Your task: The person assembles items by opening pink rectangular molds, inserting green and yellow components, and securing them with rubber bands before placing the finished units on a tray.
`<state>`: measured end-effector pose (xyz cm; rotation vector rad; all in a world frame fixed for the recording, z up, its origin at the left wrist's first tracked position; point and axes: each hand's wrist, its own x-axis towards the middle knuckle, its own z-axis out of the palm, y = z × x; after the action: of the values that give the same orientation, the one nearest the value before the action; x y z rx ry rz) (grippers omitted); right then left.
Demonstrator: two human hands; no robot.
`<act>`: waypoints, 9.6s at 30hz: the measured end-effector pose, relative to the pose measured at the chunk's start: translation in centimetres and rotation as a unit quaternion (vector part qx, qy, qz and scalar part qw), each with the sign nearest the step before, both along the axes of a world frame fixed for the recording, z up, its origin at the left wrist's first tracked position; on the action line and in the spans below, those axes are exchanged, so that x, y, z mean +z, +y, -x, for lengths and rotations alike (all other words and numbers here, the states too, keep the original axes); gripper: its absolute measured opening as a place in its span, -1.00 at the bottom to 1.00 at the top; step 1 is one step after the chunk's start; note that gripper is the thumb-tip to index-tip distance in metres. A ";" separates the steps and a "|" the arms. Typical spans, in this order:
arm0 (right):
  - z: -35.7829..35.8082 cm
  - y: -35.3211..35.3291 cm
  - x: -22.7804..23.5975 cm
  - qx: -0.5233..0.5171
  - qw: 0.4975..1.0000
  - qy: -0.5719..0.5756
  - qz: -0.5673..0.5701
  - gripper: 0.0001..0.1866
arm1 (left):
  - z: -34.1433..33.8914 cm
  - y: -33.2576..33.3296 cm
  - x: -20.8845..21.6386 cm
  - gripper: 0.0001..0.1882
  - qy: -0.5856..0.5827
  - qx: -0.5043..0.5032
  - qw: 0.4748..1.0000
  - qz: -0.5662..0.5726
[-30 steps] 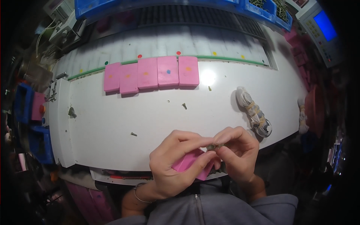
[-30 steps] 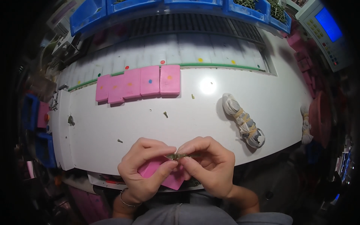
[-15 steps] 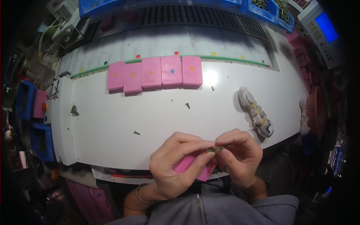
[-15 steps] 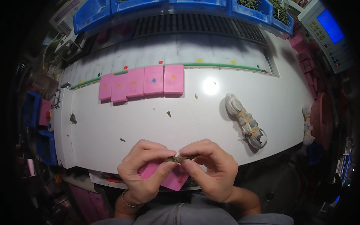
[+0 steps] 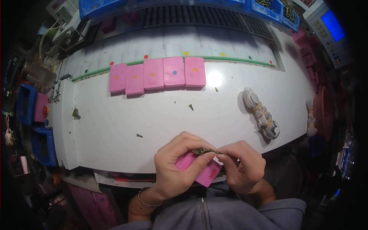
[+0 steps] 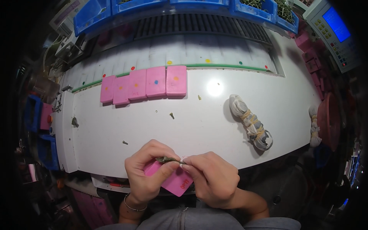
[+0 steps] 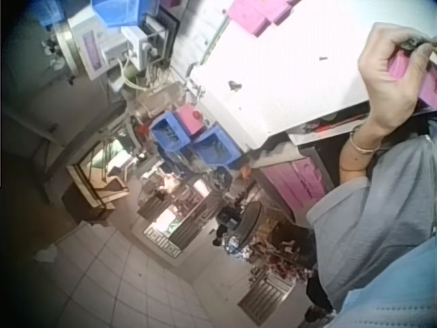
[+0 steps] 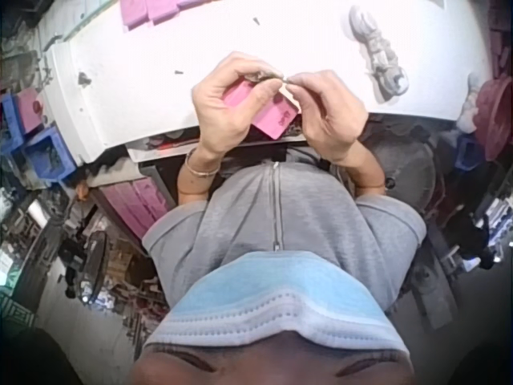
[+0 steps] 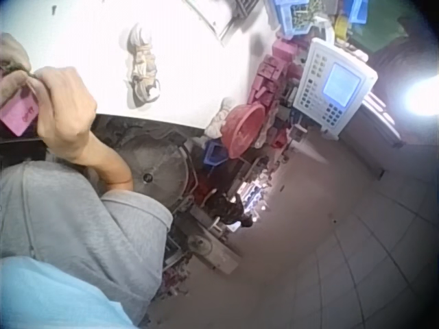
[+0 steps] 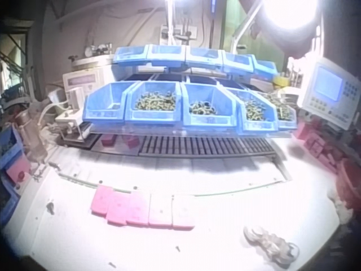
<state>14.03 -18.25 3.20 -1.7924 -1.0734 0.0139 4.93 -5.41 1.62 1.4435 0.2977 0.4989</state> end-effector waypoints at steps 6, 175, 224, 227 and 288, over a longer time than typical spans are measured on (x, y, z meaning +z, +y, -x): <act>-1.9 -0.8 0.1 0.142 0.831 0.527 0.107 -0.72 | 0.2 1.3 0.2 -0.85 0.017 -0.039 0.996 -0.078; -5.4 7.6 -0.8 0.086 0.994 -0.062 0.016 -0.08 | -4.8 10.9 1.0 -0.49 0.213 -0.051 0.969 -0.116; -3.5 3.4 0.6 0.183 0.961 0.170 0.115 -0.88 | -1.7 2.2 -0.2 -0.36 0.153 -0.092 0.960 0.216; -3.7 3.2 0.8 0.197 0.945 0.231 0.118 -0.88 | -1.6 2.2 -0.3 -0.40 0.140 -0.103 0.953 0.247; -3.7 4.4 2.8 0.224 0.930 0.230 0.178 -0.89 | 1.2 2.3 0.0 -0.78 0.037 0.098 0.991 -0.087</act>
<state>17.69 -13.89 5.99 -1.6898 -1.1521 0.9140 3.70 -3.12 1.57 1.6134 0.4678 0.6429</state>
